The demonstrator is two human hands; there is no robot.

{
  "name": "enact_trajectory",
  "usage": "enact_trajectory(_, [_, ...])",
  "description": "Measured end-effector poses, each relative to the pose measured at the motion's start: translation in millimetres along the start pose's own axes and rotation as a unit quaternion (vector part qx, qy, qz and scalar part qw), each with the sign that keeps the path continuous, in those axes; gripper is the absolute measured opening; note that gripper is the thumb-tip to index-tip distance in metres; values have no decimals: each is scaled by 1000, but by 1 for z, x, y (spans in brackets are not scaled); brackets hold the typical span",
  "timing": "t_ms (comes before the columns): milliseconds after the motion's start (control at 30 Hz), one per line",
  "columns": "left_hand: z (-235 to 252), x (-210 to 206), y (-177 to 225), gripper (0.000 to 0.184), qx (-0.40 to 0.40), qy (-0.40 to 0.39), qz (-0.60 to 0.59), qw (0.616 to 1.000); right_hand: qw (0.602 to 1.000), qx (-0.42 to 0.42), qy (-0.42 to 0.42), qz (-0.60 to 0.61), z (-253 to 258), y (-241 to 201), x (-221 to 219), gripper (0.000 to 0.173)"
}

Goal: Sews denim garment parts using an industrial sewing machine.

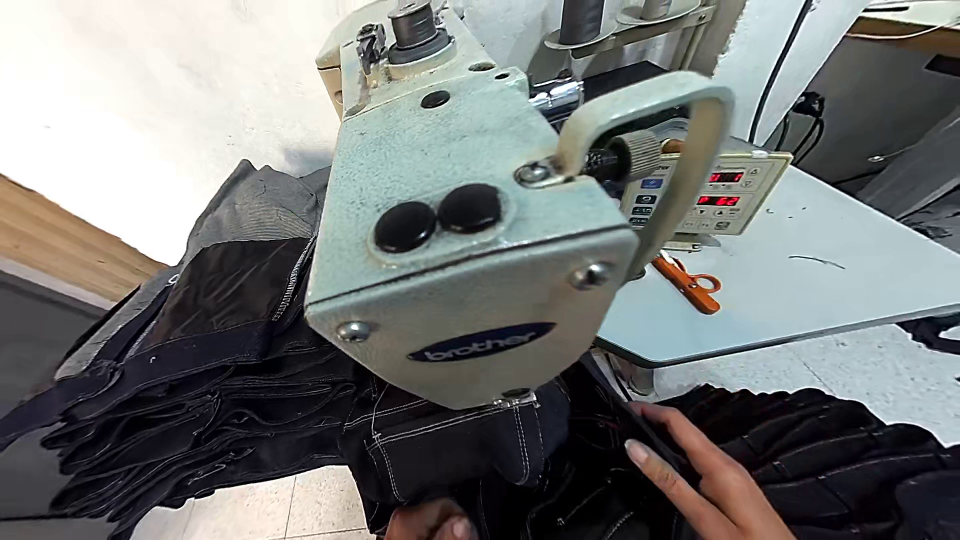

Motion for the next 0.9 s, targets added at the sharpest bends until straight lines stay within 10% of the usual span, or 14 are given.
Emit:
enact_trajectory(200, [43,-19,26,60,164,193,-55,966,960,-74,122,240,29,39,-11,25])
enact_trajectory(333, [36,3,35,18,180,335,-169,909,973,-103,-55,197,84,37,58,21])
enact_trajectory(433, [-3,13,23,23,48,218,-152,963,966,-22,-241,86,105,20,102,25])
enact_trajectory(533, [-38,20,-26,12,126,150,-135,971,949,8,-314,-16,100,26,61,37])
enact_trajectory(667, [-60,68,-15,45,214,-77,285,931,951,134,-221,-171,86,32,30,54])
enact_trajectory(733, [-38,93,15,42,146,40,379,913,938,183,-169,-242,80,27,28,53])
enact_trajectory(800, [9,98,30,35,48,136,407,902,927,205,-119,-291,72,12,31,37])
enact_trajectory(900, [81,70,16,42,60,-44,231,970,912,250,-80,-317,45,-33,18,20])
Point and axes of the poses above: each hand's wrist, its own z-axis towards the middle knuckle, its own x-axis out of the back of the hand, y = z × x, the point moved 6 cm from there along z, towards the middle knuckle, and after that the axes turned 14 degrees about z, right-handed, at the moved point
